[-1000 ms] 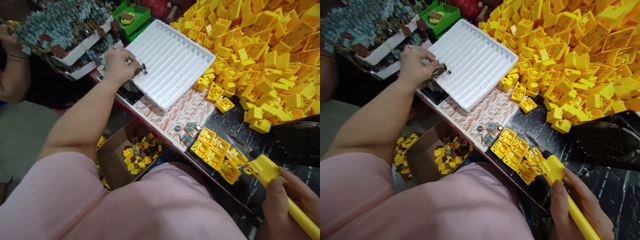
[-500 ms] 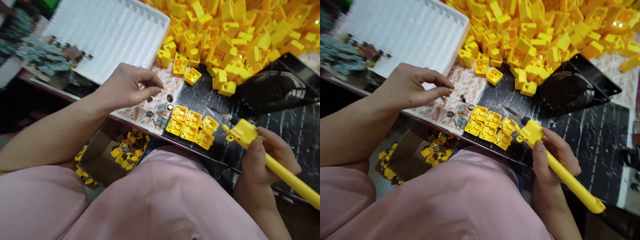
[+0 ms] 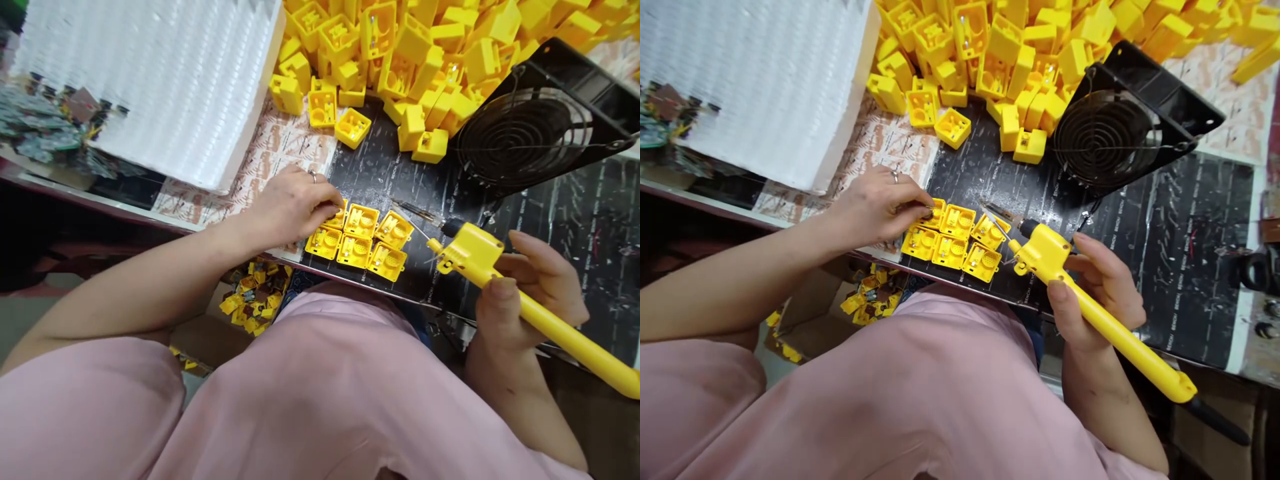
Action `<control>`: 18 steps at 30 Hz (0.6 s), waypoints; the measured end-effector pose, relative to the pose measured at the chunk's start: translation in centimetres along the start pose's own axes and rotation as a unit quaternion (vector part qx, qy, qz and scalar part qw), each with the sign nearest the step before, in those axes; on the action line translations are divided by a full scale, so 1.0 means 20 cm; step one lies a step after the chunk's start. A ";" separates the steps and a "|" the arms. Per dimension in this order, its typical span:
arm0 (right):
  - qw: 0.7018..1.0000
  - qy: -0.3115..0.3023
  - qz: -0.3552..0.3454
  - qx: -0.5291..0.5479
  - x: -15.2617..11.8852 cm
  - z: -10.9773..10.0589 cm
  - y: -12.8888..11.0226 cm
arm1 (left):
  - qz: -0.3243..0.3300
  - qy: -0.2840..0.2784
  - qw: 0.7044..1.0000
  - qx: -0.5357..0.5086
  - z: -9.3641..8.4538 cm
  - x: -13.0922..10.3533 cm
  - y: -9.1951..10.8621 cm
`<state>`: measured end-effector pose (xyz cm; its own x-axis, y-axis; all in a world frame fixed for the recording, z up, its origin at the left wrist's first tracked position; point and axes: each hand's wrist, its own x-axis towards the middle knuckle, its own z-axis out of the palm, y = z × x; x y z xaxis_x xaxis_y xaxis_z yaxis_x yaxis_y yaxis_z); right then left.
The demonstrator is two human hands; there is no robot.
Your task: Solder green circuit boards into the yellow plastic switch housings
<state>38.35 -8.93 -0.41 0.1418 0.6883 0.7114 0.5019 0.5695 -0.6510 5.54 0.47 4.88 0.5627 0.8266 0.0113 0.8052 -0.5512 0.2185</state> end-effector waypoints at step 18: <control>0.998 -0.043 0.039 0.036 0.03 0.09 -0.03 | -0.103 -0.117 0.981 -0.114 -0.20 -0.03 -0.18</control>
<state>36.58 -8.04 -0.02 0.1024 0.7656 0.6351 0.4297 0.5418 -0.7224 1.56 2.42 7.93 0.4409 0.8542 -0.2756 0.8591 -0.3128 0.4050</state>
